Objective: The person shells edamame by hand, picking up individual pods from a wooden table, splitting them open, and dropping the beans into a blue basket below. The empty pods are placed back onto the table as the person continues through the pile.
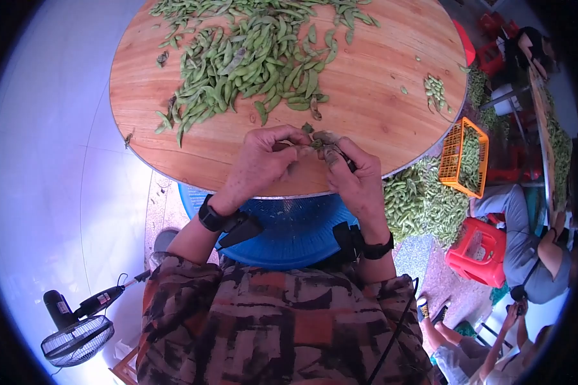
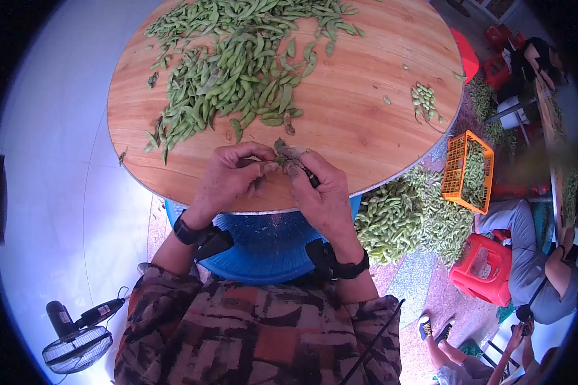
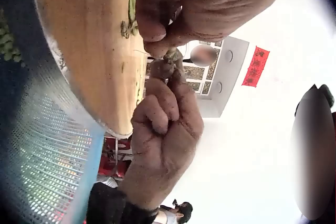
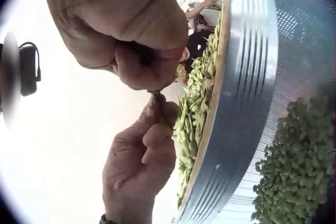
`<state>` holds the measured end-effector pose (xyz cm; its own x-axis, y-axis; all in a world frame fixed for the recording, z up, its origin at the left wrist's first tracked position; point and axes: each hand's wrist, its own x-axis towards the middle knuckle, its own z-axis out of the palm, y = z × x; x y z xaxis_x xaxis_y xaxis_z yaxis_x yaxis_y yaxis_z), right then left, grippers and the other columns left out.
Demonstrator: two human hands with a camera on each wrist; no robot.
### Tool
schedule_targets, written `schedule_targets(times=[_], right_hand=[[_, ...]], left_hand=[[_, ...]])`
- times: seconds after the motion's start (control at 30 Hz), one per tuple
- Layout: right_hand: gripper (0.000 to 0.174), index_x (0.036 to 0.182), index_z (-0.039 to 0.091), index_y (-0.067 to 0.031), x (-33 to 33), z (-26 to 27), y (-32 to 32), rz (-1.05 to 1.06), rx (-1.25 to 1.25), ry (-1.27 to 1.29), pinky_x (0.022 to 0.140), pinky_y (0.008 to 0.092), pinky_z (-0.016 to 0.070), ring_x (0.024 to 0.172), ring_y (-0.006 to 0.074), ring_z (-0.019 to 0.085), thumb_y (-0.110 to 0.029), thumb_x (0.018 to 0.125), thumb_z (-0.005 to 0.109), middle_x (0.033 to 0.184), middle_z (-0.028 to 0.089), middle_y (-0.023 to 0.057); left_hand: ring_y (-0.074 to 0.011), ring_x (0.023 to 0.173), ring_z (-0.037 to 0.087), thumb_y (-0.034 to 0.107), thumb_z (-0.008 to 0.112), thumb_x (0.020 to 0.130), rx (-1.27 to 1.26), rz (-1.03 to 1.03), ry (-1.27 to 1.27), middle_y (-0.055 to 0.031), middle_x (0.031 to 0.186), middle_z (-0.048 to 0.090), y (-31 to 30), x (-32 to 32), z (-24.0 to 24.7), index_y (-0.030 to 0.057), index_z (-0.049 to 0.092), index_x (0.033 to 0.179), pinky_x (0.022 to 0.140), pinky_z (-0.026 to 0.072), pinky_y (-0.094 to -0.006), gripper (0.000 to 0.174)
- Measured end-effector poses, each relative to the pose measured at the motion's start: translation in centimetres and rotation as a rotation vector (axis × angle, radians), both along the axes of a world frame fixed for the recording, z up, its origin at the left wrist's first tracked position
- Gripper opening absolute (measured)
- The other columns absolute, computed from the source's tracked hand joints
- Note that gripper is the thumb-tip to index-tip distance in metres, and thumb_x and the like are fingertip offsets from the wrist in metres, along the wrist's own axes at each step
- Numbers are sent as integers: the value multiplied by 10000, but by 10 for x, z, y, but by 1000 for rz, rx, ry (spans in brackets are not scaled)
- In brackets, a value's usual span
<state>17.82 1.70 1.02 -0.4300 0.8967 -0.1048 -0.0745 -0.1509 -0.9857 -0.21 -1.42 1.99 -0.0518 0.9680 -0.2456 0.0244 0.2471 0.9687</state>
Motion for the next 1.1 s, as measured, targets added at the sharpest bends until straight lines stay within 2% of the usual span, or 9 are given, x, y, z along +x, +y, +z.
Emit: schedule_targets(times=[0.23,0.33,0.4,0.53,0.63,0.7,0.83,1.0,1.1], right_hand=[[192,1048,656,17,4,-4,2,5,160,-85,508,208,354,583,33,422,-24,904,535,708,461,-31],[178,1033,659,6,11,-4,5,72,-121,90,473,193,321,554,21,401,-33,919,527,671,456,-42],[186,1046,656,-4,14,-10,11,205,-373,367,459,182,298,541,13,393,-40,933,512,639,452,-49],[187,1054,651,-9,13,-11,9,204,-368,397,461,176,292,534,14,389,-57,941,511,629,453,-48],[167,1024,649,1,6,0,-2,31,-130,90,494,201,341,561,38,420,-52,928,524,651,470,-40],[160,1010,644,15,4,-4,-5,-24,196,-117,556,228,395,614,64,461,-43,911,532,683,496,-30],[159,1007,636,28,0,-9,-6,-84,214,-159,622,247,427,662,87,492,-36,898,540,738,535,-21],[147,998,629,33,7,-14,5,17,-342,334,464,200,318,549,42,404,-46,943,518,738,553,8],[168,1048,618,35,-1,-11,6,-84,-402,473,424,175,239,515,20,337,-53,962,503,732,544,19]], left_hand=[[-27,590,524,3,608,856,98,-13,110,32,732,610,-3,3,-15,22,670,937,497,403,-195,103],[-34,576,499,43,631,875,-40,-86,-214,37,737,597,-2,-2,-16,44,659,910,481,375,-199,45],[-31,585,482,99,656,890,-129,-132,-724,38,785,598,-4,-2,-26,67,639,908,494,361,-195,41],[-54,639,500,110,653,898,-142,-121,-835,-17,891,623,-5,5,-27,59,620,979,507,349,-178,101],[-48,684,506,112,627,924,-73,-106,-683,6,859,610,-4,14,-27,65,611,979,540,371,-178,74],[-43,694,514,116,593,949,120,-82,-215,21,842,594,-2,20,-23,64,598,975,557,399,-192,58],[-35,705,518,117,552,971,119,-124,210,31,825,576,-4,14,-15,49,588,985,574,423,-198,79],[-103,769,609,162,485,1004,-8,-68,-496,-54,905,658,0,12,-20,-17,599,1089,654,493,-245,228],[-139,768,622,152,476,1006,29,-56,-667,-69,942,659,0,13,-23,-18,597,1128,651,496,-253,242]])
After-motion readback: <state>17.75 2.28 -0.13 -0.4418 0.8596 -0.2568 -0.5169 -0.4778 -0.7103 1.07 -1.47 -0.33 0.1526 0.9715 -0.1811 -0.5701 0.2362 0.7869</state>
